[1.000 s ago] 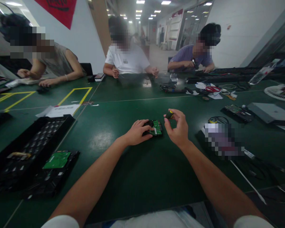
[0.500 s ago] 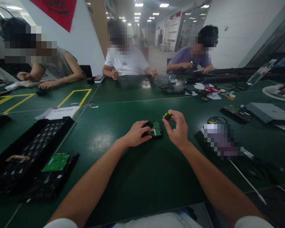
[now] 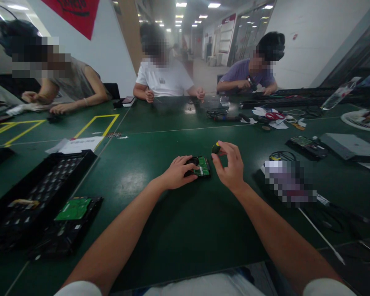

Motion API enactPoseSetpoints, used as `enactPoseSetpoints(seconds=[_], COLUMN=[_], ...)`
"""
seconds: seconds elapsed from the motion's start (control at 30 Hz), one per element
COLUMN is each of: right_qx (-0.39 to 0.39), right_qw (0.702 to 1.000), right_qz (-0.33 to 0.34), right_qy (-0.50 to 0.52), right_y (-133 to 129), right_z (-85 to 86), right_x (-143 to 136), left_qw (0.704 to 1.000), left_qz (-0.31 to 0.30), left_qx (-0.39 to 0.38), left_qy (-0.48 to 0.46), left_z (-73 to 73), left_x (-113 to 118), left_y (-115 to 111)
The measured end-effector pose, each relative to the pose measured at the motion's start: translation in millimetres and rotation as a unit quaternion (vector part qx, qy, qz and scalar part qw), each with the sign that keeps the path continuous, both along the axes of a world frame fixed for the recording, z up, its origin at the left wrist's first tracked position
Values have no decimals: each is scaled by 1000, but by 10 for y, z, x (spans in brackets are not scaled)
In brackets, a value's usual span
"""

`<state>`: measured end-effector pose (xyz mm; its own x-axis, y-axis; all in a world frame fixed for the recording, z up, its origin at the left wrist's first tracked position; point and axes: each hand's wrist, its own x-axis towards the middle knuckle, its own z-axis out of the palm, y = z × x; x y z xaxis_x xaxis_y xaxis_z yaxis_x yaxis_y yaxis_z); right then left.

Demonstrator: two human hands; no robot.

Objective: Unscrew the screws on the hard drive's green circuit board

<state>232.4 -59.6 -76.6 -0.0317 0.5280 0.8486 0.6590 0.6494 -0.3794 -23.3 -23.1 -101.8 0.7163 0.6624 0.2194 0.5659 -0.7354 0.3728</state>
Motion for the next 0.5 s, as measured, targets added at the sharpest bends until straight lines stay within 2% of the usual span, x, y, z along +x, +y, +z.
enactPoseSetpoints(seconds=[0.23, 0.33, 0.5], right_qx=[0, -6, 11], right_qw=[999, 999, 1000], right_qz=[33, 13, -20], right_qy=[39, 35, -9], right_y=[34, 37, -5], right_z=[-63, -68, 16], right_x=[-8, -8, 6], left_qw=[1000, 1000, 1000], left_qz=[-2, -3, 0], left_qx=[4, 5, 1], left_qy=[5, 10, 12], left_z=[-11, -6, 3], left_x=[-7, -7, -4], left_y=[10, 12, 7])
